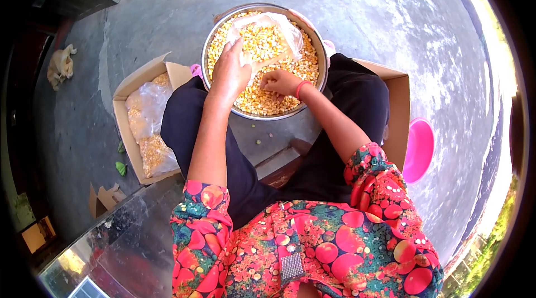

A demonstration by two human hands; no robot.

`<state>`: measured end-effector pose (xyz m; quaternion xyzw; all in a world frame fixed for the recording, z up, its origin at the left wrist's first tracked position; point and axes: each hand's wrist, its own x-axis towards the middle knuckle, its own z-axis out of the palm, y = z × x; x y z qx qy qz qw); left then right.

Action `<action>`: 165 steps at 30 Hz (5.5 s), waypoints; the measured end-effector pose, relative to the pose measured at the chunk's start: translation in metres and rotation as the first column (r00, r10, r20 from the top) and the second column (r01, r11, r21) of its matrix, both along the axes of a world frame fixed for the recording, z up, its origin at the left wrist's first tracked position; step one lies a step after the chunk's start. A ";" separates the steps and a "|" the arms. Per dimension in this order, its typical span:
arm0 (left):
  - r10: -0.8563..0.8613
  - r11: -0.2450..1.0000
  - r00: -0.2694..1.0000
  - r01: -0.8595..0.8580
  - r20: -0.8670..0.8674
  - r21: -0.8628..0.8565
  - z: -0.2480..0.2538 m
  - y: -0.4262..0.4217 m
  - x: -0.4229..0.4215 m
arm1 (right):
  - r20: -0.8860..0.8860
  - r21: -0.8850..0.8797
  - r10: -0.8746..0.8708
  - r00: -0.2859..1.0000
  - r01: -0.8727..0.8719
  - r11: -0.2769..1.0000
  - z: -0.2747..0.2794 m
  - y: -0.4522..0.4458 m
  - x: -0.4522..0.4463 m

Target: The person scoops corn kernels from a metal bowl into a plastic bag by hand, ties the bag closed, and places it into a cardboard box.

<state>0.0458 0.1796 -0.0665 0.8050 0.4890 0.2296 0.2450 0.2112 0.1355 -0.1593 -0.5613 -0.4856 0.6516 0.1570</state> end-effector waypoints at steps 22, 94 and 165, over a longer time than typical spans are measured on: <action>0.020 0.998 1.000 -0.019 0.024 -0.061 0.002 0.003 0.003 | 0.576 0.509 0.009 0.817 -0.367 0.779 0.022 0.014 0.011; -0.065 0.997 0.998 0.066 0.007 -0.041 0.002 0.002 -0.001 | 0.188 0.268 -0.063 0.980 0.010 0.963 0.055 0.029 0.025; -0.095 0.972 0.995 0.099 0.030 -0.214 -0.016 -0.001 -0.008 | 0.473 0.410 0.061 0.879 -0.281 0.868 -0.077 0.037 -0.030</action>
